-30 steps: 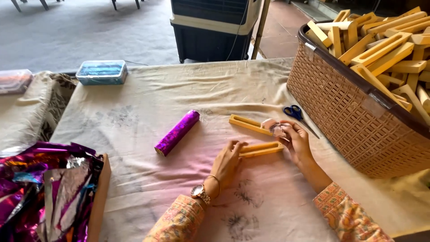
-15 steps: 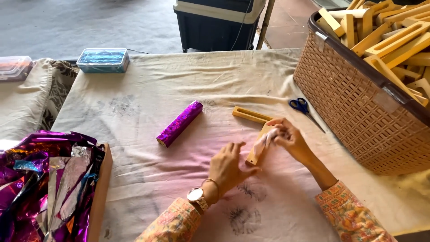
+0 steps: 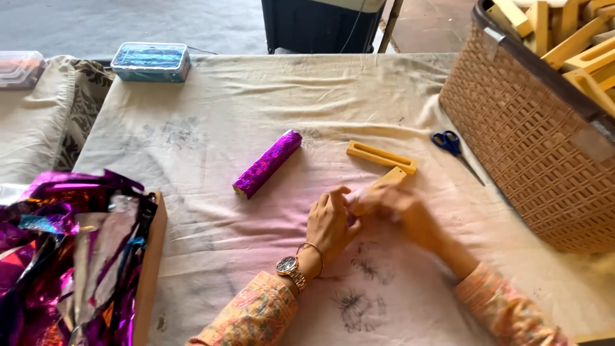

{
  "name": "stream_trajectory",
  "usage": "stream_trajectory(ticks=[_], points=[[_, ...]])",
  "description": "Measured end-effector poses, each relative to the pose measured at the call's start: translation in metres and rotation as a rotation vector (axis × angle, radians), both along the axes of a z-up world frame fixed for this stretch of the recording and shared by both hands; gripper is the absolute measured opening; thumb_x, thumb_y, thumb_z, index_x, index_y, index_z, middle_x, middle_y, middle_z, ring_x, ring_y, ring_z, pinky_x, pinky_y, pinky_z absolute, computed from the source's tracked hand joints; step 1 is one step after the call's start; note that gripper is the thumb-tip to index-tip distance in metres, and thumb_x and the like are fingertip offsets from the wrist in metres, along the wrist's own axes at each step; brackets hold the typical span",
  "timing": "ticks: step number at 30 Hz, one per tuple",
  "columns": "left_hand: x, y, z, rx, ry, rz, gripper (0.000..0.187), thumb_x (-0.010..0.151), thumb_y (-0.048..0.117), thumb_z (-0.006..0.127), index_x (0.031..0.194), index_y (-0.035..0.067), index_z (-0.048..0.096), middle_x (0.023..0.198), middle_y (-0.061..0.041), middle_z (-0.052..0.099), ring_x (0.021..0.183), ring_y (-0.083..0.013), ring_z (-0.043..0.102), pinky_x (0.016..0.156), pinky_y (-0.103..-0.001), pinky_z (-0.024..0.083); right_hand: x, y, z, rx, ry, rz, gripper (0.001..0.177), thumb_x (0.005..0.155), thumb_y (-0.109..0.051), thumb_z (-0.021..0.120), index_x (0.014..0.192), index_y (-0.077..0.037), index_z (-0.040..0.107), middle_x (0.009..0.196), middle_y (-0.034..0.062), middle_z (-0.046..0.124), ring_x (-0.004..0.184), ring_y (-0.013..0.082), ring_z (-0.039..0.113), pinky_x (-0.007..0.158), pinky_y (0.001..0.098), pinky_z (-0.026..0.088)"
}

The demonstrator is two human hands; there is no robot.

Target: Assemble wooden box pieces and wrap them in colored paper.

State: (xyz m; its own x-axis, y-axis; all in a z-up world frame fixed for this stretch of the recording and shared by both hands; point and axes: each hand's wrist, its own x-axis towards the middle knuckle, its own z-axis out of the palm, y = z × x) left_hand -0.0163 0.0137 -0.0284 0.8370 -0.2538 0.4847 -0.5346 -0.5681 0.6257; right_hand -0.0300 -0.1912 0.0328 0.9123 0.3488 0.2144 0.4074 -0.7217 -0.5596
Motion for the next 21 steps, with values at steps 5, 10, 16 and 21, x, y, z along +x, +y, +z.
stream_trajectory(ticks=[5, 10, 16, 21], points=[[0.001, 0.000, 0.001, 0.024, 0.090, -0.008, 0.061, 0.080, 0.020, 0.079, 0.129, 0.007, 0.044, 0.100, -0.010, 0.067, 0.103, -0.0291, 0.061, 0.092, -0.044, 0.046, 0.021, -0.022, -0.034, -0.291, -0.495, -0.015, 0.047, 0.083, 0.002, 0.066, 0.124, -0.019, 0.075, 0.124, 0.0058, 0.071, 0.111, 0.0283, 0.066, 0.098, 0.0418, 0.056], [-0.001, 0.001, 0.002, 0.024, 0.072, -0.037, 0.065, 0.073, 0.016, 0.079, 0.128, 0.005, 0.044, 0.099, -0.013, 0.066, 0.101, -0.0317, 0.060, 0.091, -0.045, 0.045, -0.001, 0.011, -0.016, -0.160, -0.451, 0.237, 0.032, 0.080, -0.009, 0.073, 0.111, -0.015, 0.077, 0.122, 0.0054, 0.072, 0.114, 0.0274, 0.068, 0.096, 0.0384, 0.056], [-0.001, -0.003, -0.012, -0.024, 0.089, -0.046, 0.042, 0.088, 0.013, 0.066, 0.128, 0.011, 0.052, 0.103, -0.004, 0.069, 0.106, -0.0236, 0.063, 0.096, -0.041, 0.047, 0.019, -0.018, -0.024, -0.002, -0.337, -0.099, 0.018, 0.083, 0.000, 0.073, 0.096, -0.011, 0.080, 0.110, 0.0076, 0.077, 0.106, 0.0259, 0.069, 0.094, 0.0373, 0.055], [-0.002, -0.001, 0.008, 0.122, -0.034, -0.013, 0.050, 0.086, 0.032, 0.074, 0.127, 0.009, 0.056, 0.114, -0.013, 0.060, 0.106, -0.0281, 0.057, 0.088, -0.043, 0.045, 0.027, -0.031, -0.033, 0.384, -0.251, -0.138, 0.028, 0.084, 0.012, 0.058, 0.097, -0.003, 0.078, 0.108, 0.0064, 0.076, 0.106, 0.0174, 0.070, 0.093, 0.0310, 0.056]])
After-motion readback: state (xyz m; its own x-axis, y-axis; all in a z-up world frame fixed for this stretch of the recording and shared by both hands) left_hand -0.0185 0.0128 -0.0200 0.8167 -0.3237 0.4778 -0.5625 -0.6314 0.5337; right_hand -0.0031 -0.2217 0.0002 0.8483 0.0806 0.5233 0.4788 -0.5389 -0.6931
